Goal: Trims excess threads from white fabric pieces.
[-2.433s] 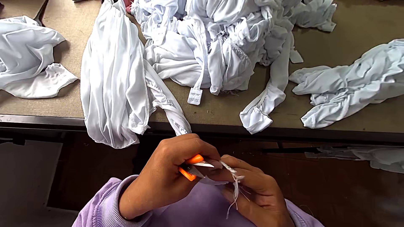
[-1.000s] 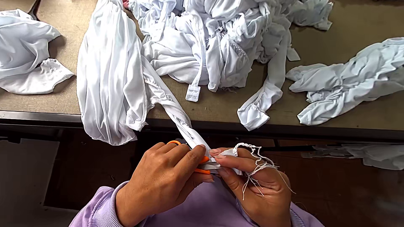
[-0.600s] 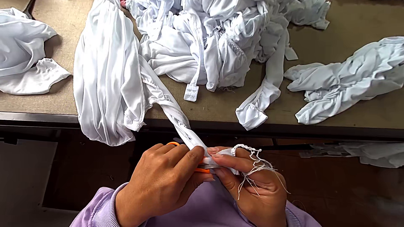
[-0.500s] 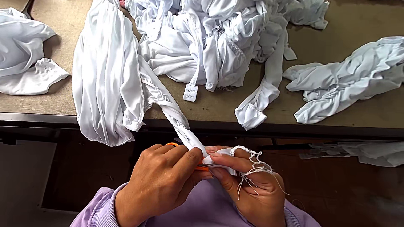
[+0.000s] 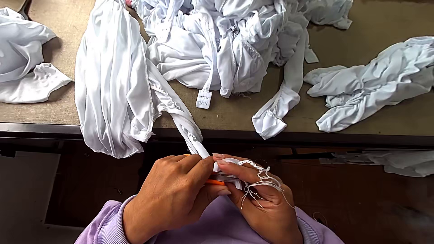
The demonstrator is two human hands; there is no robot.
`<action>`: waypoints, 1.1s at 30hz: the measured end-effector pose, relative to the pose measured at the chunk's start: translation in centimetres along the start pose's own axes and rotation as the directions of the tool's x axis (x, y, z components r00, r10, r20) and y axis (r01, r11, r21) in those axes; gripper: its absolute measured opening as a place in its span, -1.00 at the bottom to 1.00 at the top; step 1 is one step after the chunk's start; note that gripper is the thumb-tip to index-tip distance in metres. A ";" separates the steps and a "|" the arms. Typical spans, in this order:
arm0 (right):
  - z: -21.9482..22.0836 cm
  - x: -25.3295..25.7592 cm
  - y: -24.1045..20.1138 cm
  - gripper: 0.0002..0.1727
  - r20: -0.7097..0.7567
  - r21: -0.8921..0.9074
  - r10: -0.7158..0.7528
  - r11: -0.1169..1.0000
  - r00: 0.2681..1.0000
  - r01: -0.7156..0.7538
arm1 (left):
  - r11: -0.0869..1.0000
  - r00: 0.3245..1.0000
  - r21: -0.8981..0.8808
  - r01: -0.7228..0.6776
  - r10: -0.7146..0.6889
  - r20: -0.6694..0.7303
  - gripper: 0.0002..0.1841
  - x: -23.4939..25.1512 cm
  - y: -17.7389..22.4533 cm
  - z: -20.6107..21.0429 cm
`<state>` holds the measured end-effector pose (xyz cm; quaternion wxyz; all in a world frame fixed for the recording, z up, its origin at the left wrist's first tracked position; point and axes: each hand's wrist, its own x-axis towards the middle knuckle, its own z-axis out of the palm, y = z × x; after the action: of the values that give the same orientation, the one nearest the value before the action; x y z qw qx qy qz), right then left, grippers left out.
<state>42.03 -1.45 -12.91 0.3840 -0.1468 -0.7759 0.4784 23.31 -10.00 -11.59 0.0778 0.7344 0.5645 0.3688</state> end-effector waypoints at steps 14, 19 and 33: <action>0.2 0.1 0.5 -0.43 0.125 -0.289 -0.138 0.942 0.983 0.169 | 0.906 0.995 -0.422 0.046 -0.078 -0.057 -0.75 -0.3 0.1 0.5; 0.5 -0.5 0.6 -0.30 0.122 -0.287 -0.092 0.950 0.988 0.124 | 0.965 0.993 -0.253 0.072 -0.094 -0.075 -0.90 -0.1 0.7 1.7; -0.4 -0.5 0.7 -0.77 0.148 -0.074 -0.103 0.991 0.984 0.115 | 0.706 0.944 -0.705 0.065 -0.272 -0.186 -0.93 -0.4 -0.3 0.5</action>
<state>42.58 -1.09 -13.66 0.3464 -0.0848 -0.8274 0.4338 23.32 -10.12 -12.33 0.2993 0.5382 0.4569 0.6419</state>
